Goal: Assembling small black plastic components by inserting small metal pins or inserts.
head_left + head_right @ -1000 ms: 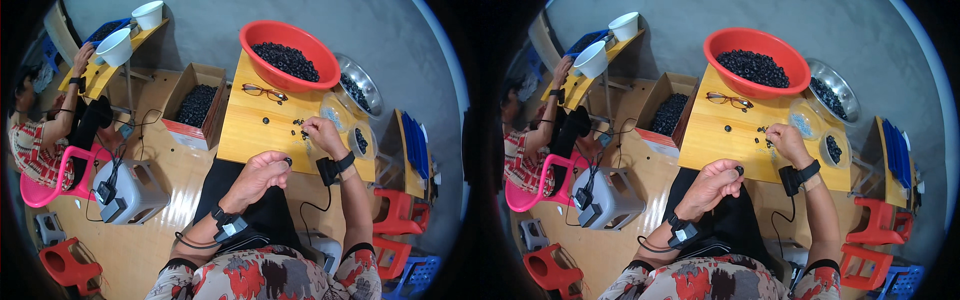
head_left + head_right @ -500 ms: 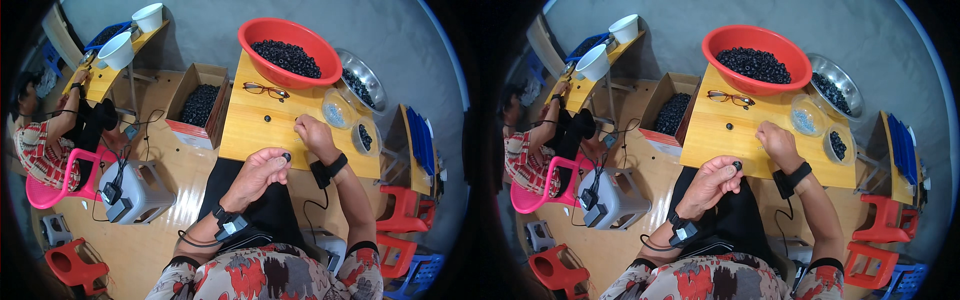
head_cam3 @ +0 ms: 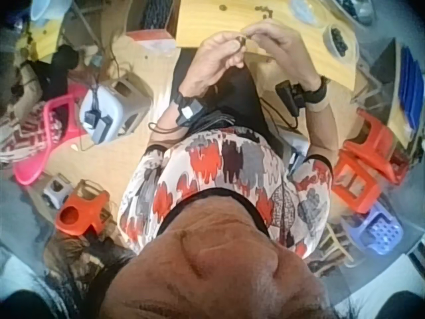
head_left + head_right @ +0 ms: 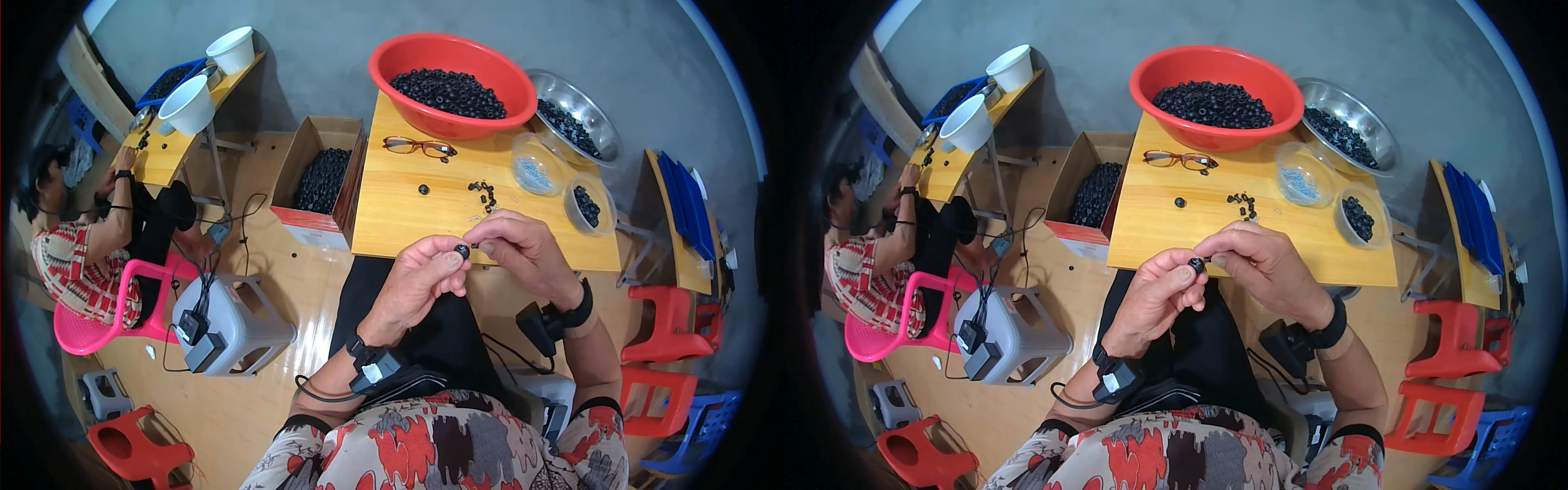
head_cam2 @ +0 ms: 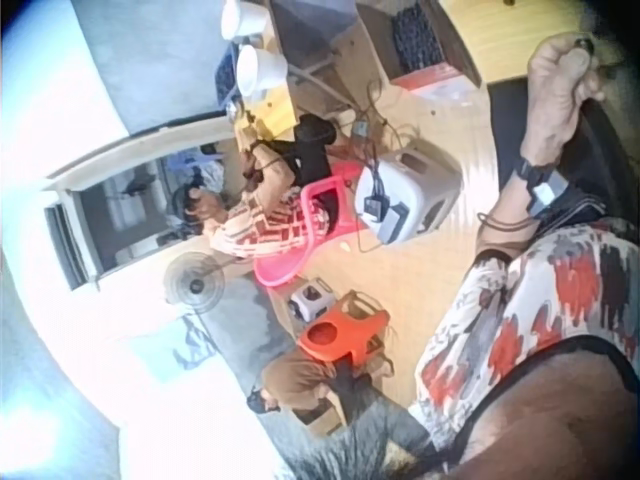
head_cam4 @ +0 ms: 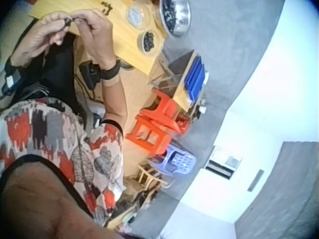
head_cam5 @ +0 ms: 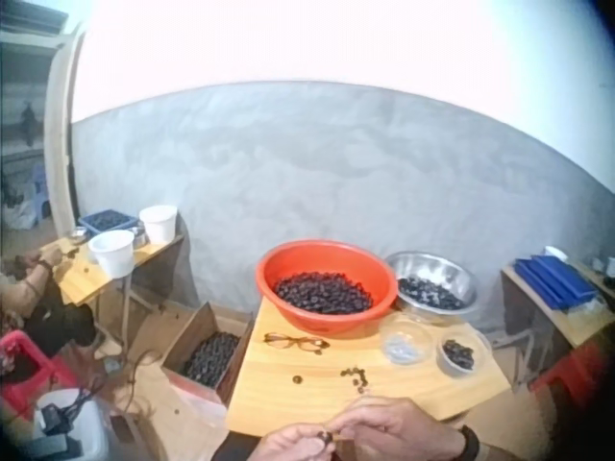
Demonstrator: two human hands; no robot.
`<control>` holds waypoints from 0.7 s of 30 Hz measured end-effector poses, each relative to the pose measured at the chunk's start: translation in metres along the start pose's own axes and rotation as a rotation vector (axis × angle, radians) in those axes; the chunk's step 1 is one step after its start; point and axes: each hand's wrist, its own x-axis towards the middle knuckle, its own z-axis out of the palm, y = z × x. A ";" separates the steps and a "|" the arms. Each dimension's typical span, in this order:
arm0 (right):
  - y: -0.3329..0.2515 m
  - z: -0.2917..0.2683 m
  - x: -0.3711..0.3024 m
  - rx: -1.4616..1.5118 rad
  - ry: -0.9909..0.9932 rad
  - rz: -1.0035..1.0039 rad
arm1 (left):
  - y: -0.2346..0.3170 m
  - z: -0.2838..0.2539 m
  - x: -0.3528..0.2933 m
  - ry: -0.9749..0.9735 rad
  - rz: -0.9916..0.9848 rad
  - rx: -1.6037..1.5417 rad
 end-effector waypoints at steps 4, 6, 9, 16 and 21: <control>-0.012 0.004 -0.004 -0.011 0.035 -0.003 | 0.002 0.007 -0.004 0.006 0.023 0.069; -0.016 0.003 -0.007 0.014 0.040 0.094 | 0.003 0.010 -0.004 0.008 0.028 0.100; -0.016 0.003 -0.008 0.079 0.051 0.103 | 0.002 0.011 -0.005 0.012 0.035 0.119; -0.019 0.001 -0.004 -0.104 0.035 -0.065 | 0.004 0.013 -0.006 0.038 0.033 0.207; -0.021 0.003 -0.007 -0.074 0.031 0.017 | 0.005 0.014 -0.007 0.044 0.040 0.212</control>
